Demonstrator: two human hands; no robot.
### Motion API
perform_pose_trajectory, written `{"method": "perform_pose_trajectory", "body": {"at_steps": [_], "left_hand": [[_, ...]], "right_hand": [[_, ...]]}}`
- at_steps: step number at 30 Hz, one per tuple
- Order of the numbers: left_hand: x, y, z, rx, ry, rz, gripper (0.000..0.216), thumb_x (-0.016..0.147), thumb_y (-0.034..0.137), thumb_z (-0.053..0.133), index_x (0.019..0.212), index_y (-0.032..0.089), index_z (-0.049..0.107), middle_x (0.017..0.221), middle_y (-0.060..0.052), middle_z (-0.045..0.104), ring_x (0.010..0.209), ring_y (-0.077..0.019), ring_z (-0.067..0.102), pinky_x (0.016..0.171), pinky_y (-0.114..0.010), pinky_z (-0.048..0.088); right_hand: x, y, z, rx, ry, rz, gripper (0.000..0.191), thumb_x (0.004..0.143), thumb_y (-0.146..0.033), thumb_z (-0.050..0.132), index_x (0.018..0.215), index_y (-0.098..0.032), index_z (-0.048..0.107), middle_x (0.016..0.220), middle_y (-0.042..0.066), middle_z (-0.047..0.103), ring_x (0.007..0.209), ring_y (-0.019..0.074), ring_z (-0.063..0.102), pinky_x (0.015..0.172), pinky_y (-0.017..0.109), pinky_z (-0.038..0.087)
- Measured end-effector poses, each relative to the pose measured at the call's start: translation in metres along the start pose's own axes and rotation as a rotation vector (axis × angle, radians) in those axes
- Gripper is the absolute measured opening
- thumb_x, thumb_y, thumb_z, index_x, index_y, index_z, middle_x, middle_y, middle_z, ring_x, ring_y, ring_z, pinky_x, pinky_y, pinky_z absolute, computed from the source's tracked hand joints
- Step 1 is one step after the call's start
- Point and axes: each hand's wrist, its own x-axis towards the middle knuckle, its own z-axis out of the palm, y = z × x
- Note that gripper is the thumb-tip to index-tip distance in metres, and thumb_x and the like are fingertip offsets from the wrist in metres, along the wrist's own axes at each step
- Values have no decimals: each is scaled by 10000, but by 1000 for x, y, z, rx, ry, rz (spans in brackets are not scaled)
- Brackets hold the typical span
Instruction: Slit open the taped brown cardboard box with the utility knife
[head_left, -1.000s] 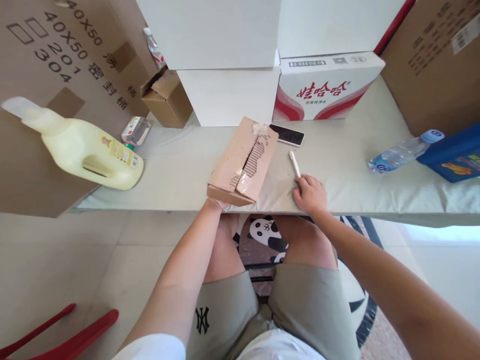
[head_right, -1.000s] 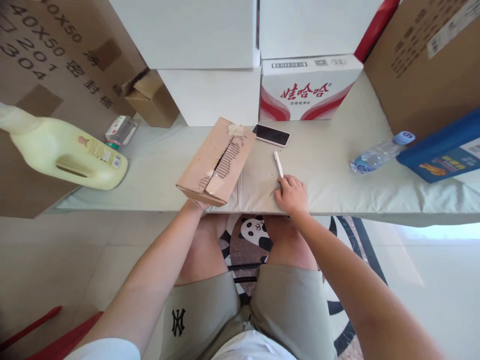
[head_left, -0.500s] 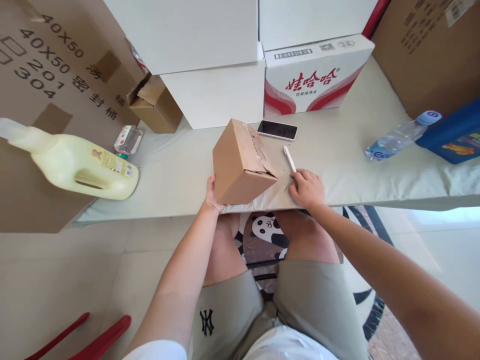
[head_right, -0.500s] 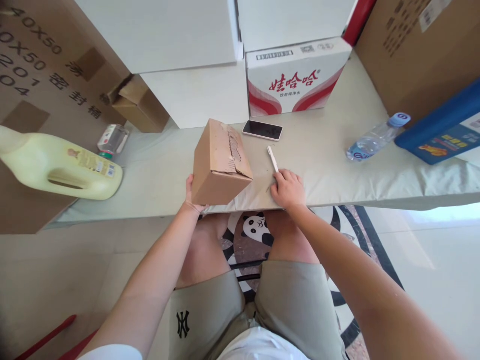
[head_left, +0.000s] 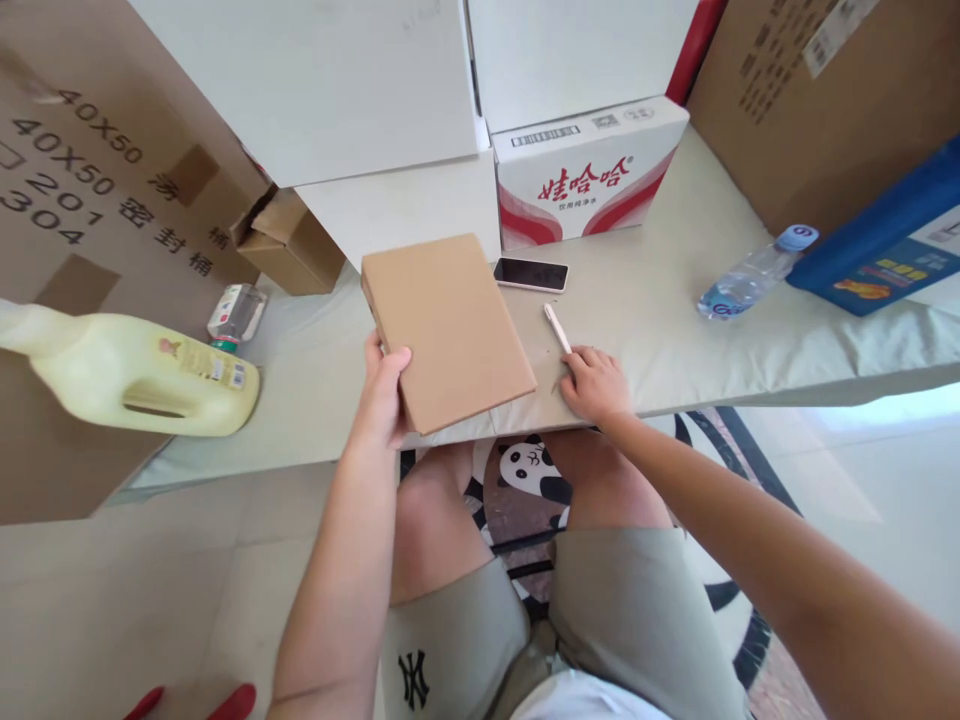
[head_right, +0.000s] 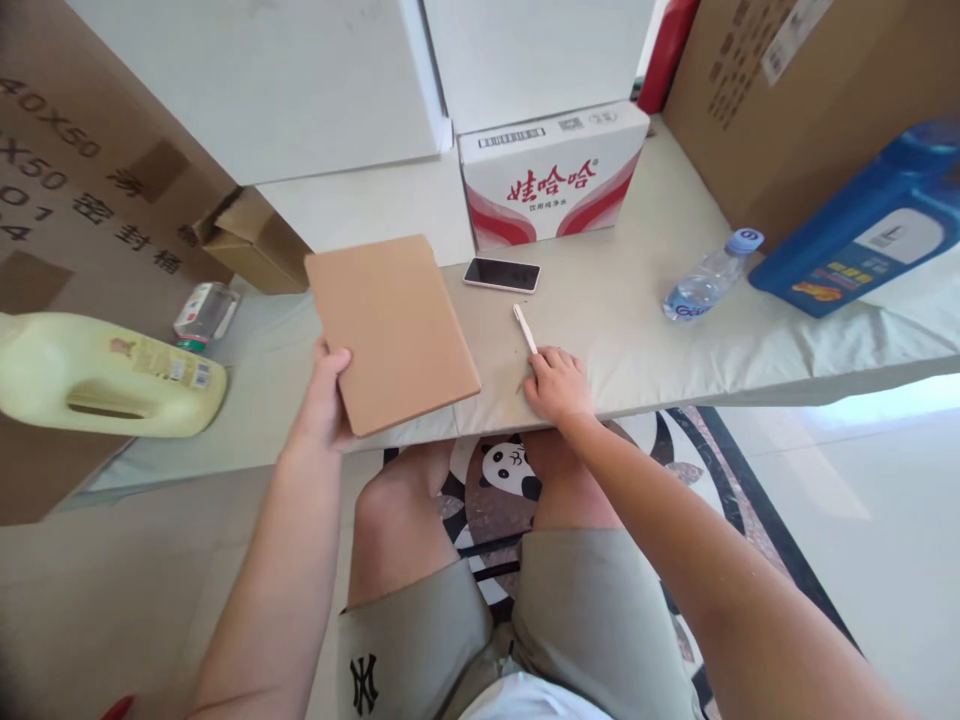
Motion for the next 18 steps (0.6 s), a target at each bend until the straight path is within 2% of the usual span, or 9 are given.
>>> {"method": "perform_pose_trajectory", "body": {"at_steps": [4,6,8,10,12,15,18], "left_hand": [[-11,32,1,501,-57,150,853,801,506,710,1520,367,273,1513,-86,510,1413,-345,506,1159,-538,451],[-13,37,4,754,-34,170,869,801,539,723,1535,368,290,1514,-107,484,1426,-387,472,1184,-610,395],[-13,36,10,923,-21,96,787,825,606,686,1514,384,375,1488,-117,487,1431,-423,454,1187,-659,356],[-11,31,15,981,-91,-14,680,871,669,595,1481,398,466,1460,-124,504,1423,-438,461,1184,-677,339],[-9,24,19,965,-199,-49,640,906,673,532,1485,403,494,1459,-122,522,1428,-432,461,1196,-671,324],[-9,16,17,952,-269,36,670,913,570,579,1540,381,437,1524,-113,498,1470,-402,426,1237,-636,289],[-14,17,11,985,-310,65,878,837,451,702,1613,334,307,1628,-133,383,1522,-380,368,1263,-594,282]], "right_hand": [[0,1,0,12,-12,2,363,901,-241,478,1189,-185,692,1318,158,676,1207,335,576,1029,483,416],[0,1,0,14,-22,6,367,904,-244,476,1195,-181,690,1327,157,670,1212,335,573,1036,480,410],[0,1,0,20,-21,12,366,905,-243,474,1193,-181,691,1331,155,668,1215,335,568,1042,480,404],[0,1,-1,28,-14,13,358,904,-240,473,1181,-185,693,1325,155,670,1213,338,565,1040,486,404],[0,1,-1,30,-13,8,353,905,-239,470,1174,-187,691,1324,156,668,1213,339,563,1039,489,402],[1,0,-2,19,-31,9,357,910,-242,460,1180,-185,687,1330,153,662,1213,333,562,1036,479,398],[1,0,-3,10,-42,16,360,912,-242,459,1187,-183,684,1332,154,656,1220,329,555,1038,471,390]]}}
